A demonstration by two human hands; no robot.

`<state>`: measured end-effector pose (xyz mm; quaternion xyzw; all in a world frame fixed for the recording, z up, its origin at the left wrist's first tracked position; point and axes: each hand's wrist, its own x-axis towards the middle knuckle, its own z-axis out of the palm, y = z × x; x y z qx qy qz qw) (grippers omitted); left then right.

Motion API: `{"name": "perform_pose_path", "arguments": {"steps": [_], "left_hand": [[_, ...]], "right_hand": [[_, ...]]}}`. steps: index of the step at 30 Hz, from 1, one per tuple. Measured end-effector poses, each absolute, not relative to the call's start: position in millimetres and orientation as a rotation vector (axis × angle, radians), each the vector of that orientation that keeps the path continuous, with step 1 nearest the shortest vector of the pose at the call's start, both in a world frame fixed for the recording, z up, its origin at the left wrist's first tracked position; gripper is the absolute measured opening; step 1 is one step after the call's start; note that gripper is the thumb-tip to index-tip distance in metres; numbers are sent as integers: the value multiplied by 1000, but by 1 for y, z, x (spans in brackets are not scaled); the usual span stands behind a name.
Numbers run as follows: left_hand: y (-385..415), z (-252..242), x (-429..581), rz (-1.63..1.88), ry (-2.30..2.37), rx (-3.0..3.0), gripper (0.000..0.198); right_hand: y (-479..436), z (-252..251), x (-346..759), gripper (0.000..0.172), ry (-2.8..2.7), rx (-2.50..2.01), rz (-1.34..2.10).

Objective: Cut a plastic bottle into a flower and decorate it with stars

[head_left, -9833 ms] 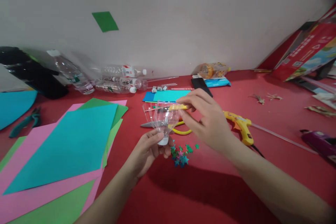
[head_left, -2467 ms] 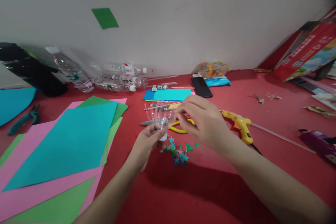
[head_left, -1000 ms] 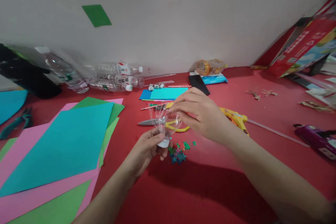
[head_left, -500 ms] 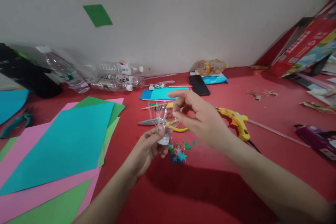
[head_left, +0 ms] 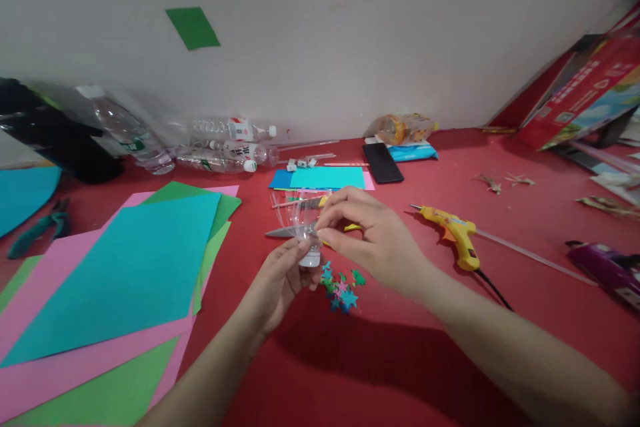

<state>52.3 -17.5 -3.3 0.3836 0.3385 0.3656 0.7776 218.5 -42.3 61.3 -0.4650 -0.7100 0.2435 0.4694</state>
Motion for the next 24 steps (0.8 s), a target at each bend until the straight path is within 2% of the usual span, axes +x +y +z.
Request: {"name": "perform_pose_path", "arguments": {"steps": [4,13,17,21,24], "left_hand": [[-18,-1,54,789,749,830,22],[-18,2,54,815,770,844,24],[-17,1,54,840,777,842,23],[-18,-1,55,846,768,857,23],[-19,-3,56,855,747,861,22]], "right_hand": [[-44,60,219,10,-1840,-1152,398],[-48,55,216,15,-1834,-1280,551],[-47,54,213,3,-1872,-1272,514],[-45,47,208,11,-1891,-1251,479],[-44,40,205,9,-1933,-1229,338]]}}
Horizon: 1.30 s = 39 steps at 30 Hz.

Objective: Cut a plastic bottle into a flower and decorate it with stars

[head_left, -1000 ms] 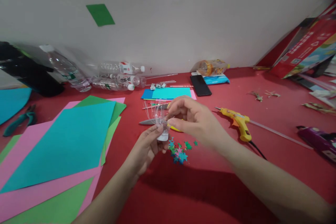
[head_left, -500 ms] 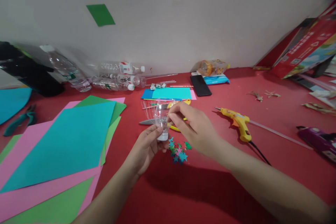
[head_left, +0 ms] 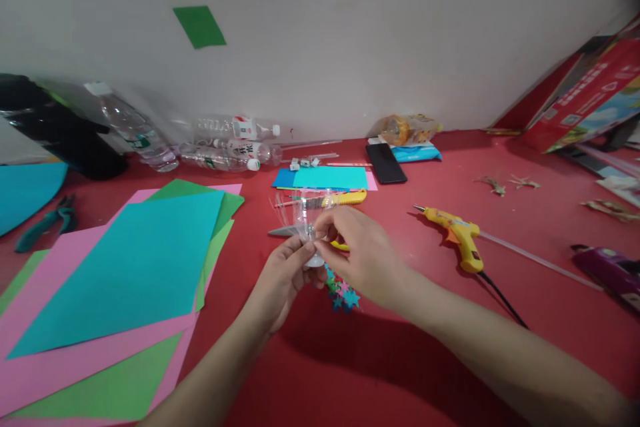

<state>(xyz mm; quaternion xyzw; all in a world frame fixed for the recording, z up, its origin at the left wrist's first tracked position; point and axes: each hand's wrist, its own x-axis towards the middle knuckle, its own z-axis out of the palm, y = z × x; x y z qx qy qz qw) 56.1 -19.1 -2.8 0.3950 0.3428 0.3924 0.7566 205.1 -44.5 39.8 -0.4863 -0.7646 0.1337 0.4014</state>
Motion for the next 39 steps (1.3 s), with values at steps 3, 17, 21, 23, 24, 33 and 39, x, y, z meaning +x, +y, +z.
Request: {"name": "perform_pose_path", "arguments": {"steps": [3,17,21,23,24,33,39], "left_hand": [[-19,-3,57,854,740,838,23],[-17,-4,52,850,583,821,15],[-17,-2,53,846,580,809,16],[-18,-2,53,842,585,792,17],[-18,-2,53,839,587,784,17],[-16,-5,52,840,608,772,17],[-16,-2,51,856,606,824,14]], "right_hand": [[-44,35,204,9,-1983,-1193,208],[-42,30,204,13,-1983,-1046,62],[-42,27,204,13,-1970,-1040,57],[-42,27,204,14,-1965,-1040,49],[-42,26,204,14,-1962,-1037,35],[-42,22,202,16,-2000,-1029,-125],[-43,28,204,10,-1949,-1099,58]]}}
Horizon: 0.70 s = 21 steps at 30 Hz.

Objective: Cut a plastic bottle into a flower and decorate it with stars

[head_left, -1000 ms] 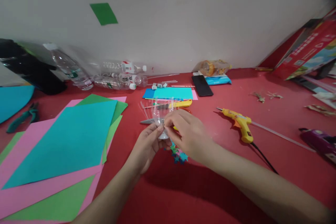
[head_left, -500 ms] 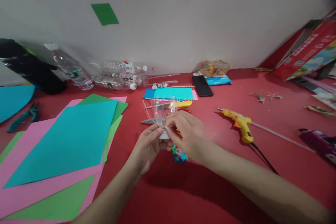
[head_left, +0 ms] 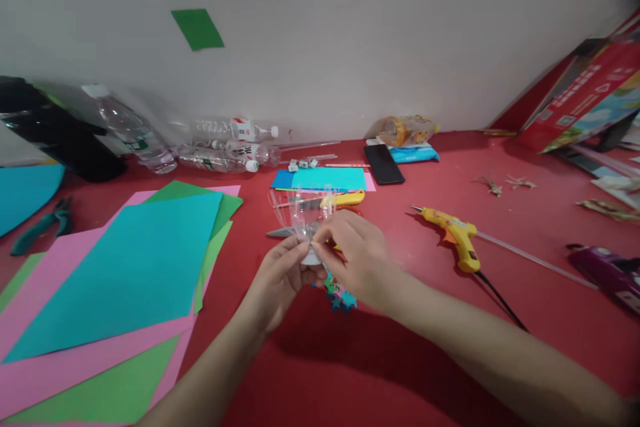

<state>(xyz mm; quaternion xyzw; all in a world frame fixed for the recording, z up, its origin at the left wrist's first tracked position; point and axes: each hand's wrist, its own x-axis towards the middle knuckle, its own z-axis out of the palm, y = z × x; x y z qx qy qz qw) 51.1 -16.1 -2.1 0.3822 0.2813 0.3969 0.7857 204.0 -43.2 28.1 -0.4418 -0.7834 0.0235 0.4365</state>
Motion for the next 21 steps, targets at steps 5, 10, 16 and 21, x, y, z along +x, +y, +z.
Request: {"name": "perform_pose_path", "arguments": {"steps": [5,10,16,21], "left_hand": [[-16,-3,50,874,633,901,12],[-15,-3,52,925,649,916,15],[-13,-2,54,951,706,963,22],[-15,-3,53,904,770,943,27]], "right_hand": [[-45,35,205,8,-1915,-1160,176],[-47,35,200,9,-2011,-1091,66],[-51,38,203,13,-2050,-1057,93],[-45,53,224,20,-1929,-1124,94]]}}
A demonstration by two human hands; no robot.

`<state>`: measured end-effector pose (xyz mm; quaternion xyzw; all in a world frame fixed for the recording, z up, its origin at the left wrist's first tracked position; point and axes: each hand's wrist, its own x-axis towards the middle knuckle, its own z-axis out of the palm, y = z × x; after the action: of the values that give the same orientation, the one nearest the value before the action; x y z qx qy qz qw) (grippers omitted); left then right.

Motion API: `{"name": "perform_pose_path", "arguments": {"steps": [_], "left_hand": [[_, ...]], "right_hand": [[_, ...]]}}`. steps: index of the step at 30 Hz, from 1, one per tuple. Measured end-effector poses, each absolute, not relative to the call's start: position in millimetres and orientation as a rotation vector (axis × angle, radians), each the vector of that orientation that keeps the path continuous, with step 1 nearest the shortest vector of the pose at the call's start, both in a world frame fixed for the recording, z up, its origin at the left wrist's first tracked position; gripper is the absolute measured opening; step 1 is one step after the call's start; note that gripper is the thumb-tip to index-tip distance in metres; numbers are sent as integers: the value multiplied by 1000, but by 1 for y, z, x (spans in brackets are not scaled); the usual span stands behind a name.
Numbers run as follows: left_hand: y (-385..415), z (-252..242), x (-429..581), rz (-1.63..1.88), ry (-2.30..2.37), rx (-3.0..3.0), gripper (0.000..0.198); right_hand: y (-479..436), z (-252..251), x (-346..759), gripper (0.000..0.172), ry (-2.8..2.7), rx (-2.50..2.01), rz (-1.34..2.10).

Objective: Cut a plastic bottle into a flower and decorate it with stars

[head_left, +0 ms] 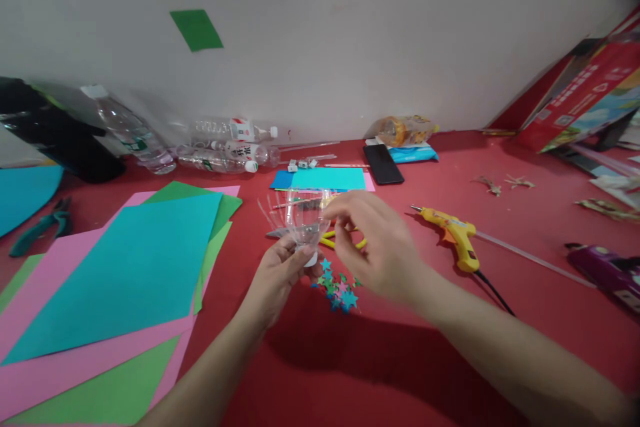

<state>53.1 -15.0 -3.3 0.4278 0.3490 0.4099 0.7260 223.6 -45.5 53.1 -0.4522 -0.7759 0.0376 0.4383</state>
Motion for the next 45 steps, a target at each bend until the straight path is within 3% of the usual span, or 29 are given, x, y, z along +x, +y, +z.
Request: {"name": "perform_pose_path", "arguments": {"steps": [14,27,31,39,45], "left_hand": [[-18,-2,54,851,733,976,26],[-17,-4,54,832,771,887,26],[-17,-2,54,825,767,866,27],[-19,-2,55,800,740,849,24],[-21,-1,56,761,715,842,23]], "right_hand": [[-35,63,238,19,-1978,-1221,-159],[-34,62,238,32,-2157,-1269,-553],[-35,63,237,31,-2167,-1195,-409],[-42,69,226,16,-1887,-1178,434],[-41,63,224,7,-1791,-1188,536]]}}
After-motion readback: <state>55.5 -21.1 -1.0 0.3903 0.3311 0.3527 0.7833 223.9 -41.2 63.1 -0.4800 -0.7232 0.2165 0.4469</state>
